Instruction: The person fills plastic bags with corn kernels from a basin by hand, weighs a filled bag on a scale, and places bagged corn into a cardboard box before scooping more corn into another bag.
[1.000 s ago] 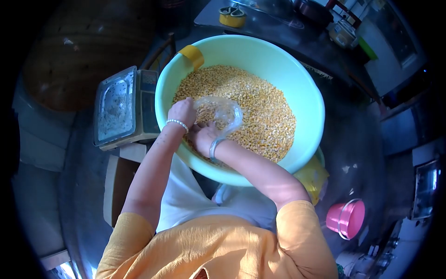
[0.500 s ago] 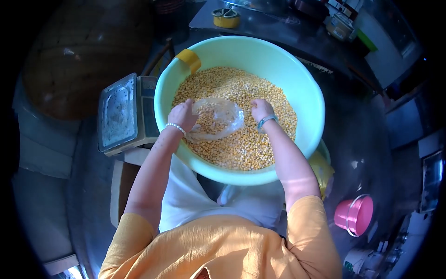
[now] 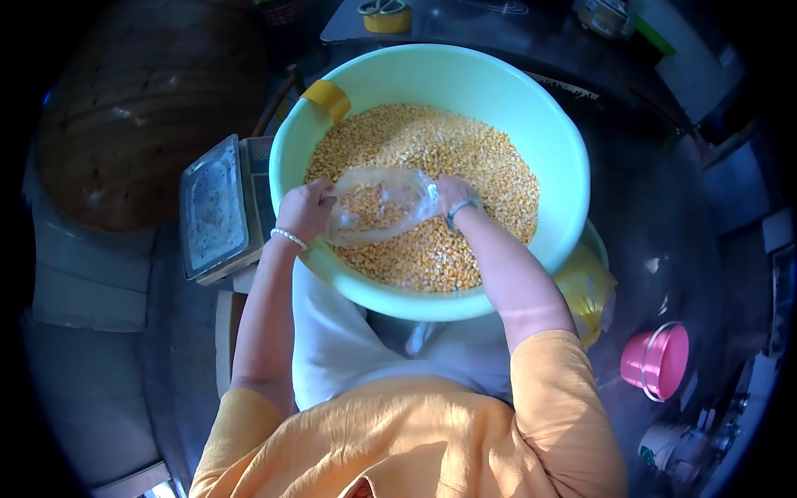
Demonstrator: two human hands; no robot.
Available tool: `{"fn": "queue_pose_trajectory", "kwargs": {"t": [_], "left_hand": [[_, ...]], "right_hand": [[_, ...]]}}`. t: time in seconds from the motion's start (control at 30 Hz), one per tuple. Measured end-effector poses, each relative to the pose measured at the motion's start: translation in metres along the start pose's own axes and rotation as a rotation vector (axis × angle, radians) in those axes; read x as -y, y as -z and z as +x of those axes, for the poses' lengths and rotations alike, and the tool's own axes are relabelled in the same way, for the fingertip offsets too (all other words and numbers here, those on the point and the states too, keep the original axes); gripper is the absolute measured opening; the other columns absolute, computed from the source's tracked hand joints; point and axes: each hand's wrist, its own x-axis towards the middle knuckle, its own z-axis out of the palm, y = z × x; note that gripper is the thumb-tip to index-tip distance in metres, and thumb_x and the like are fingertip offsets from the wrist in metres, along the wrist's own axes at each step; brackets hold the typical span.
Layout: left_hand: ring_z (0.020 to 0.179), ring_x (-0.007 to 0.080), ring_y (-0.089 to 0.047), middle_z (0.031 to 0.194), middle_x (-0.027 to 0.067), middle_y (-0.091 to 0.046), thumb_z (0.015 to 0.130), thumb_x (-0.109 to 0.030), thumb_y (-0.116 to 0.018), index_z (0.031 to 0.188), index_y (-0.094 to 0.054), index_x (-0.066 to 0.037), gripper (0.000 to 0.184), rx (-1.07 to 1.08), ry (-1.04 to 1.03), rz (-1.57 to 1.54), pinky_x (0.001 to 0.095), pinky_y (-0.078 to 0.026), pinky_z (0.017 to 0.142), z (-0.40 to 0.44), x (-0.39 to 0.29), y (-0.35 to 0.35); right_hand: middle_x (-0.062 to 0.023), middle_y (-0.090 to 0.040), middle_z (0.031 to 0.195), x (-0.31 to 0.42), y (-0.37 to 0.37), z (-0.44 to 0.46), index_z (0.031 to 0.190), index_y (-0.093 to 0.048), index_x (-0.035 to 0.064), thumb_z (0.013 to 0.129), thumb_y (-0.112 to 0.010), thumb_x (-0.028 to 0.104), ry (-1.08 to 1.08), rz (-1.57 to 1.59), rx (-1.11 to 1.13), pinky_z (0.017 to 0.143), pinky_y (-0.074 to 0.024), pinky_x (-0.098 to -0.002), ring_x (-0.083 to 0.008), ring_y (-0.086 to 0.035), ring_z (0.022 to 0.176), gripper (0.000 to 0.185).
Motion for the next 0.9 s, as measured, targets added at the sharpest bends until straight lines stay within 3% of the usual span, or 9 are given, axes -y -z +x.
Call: {"fn": "queue_pose_trajectory", "kwargs": {"t": [0.1,0.2,0.3,0.7,0.73,0.83,0.87,0.9], "left_hand": [[0.075,0.0328,-0.061,0.077,0.0157,-0.063,0.075,-0.017,-0.061,0.086,-0.064,-0.006,0.015,-0.028,0.009,-0.144,0.0401,-0.048,0.069,0.001,0.001,0.005],[0.072,0.0308,-0.062,0.076,0.0153,-0.064,0.075,-0.024,-0.06,0.082,-0.065,-0.006,0.02,0.025,0.02,-0.067,0.039,-0.048,0.068,0.001,-0.002,0.005],[0.071,0.0304,-0.062,0.075,0.0151,-0.064,0.075,-0.027,-0.058,0.08,-0.065,-0.006,0.022,0.069,0.04,0.008,0.0391,-0.048,0.068,0.0,-0.007,0.007],[0.079,0.0305,-0.061,0.081,0.0158,-0.064,0.078,-0.026,-0.058,0.079,-0.064,-0.004,0.022,0.053,0.155,-0.01,0.0395,-0.048,0.075,0.008,-0.01,0.013],[0.08,0.0305,-0.061,0.081,0.016,-0.064,0.078,-0.025,-0.058,0.079,-0.064,-0.004,0.023,0.047,0.162,-0.022,0.0396,-0.048,0.075,0.008,-0.011,0.013],[0.081,0.0303,-0.061,0.082,0.0162,-0.064,0.078,-0.025,-0.058,0.079,-0.064,-0.004,0.023,0.038,0.147,-0.023,0.0396,-0.048,0.075,0.008,-0.01,0.014],[0.081,0.0303,-0.061,0.082,0.0159,-0.064,0.078,-0.025,-0.057,0.08,-0.065,-0.004,0.023,0.041,0.153,-0.024,0.0395,-0.048,0.075,0.008,-0.009,0.013],[0.08,0.0302,-0.061,0.082,0.0157,-0.064,0.078,-0.026,-0.057,0.08,-0.065,-0.004,0.022,0.049,0.159,-0.025,0.0394,-0.048,0.075,0.009,-0.008,0.012]], "right_hand": [[-0.021,-0.06,0.104,-0.007,-0.012,0.007,0.101,-0.059,0.0016,0.084,-0.047,0.024,-0.084,0.154,-0.038,0.081,-0.0473,-0.0424,-0.0342,-0.059,0.096,0.031],[-0.0218,-0.061,0.102,-0.005,-0.01,0.007,0.098,-0.061,0.0025,0.084,-0.048,0.023,0.007,-0.142,-0.028,0.081,-0.0474,-0.0423,-0.0343,-0.06,0.095,0.028],[-0.0227,-0.061,0.096,-0.014,-0.016,0.018,0.093,-0.064,0.0036,0.084,-0.048,0.024,0.067,-0.217,-0.087,0.081,-0.0474,-0.0419,-0.0357,-0.06,0.092,0.027],[-0.0209,-0.062,0.081,-0.004,0.015,0.01,0.079,-0.063,0.0009,0.083,-0.055,0.036,-0.001,0.128,-0.317,0.072,-0.0472,-0.0419,-0.036,-0.06,0.078,0.036],[-0.0162,-0.061,0.068,0.0,0.024,0.009,0.074,-0.061,0.0016,0.082,-0.059,0.032,-0.033,0.269,-0.326,0.06,-0.0473,-0.0385,-0.0289,-0.059,0.061,0.031],[-0.0065,-0.055,0.056,0.021,0.048,-0.001,0.072,-0.06,0.0045,0.083,-0.061,0.025,-0.035,0.795,-0.226,0.045,-0.0421,-0.0298,-0.0153,-0.05,0.046,0.023],[0.0011,-0.049,0.054,0.038,0.064,-0.018,0.073,-0.059,0.0068,0.085,-0.06,0.021,-0.013,1.011,-0.08,0.036,-0.0332,-0.0223,-0.0055,-0.041,0.042,0.018],[0.0013,-0.049,0.054,0.053,0.072,-0.027,0.074,-0.059,0.0071,0.085,-0.059,0.021,0.029,0.969,-0.025,0.036,-0.032,-0.0212,-0.0051,-0.04,0.041,0.018]]}}
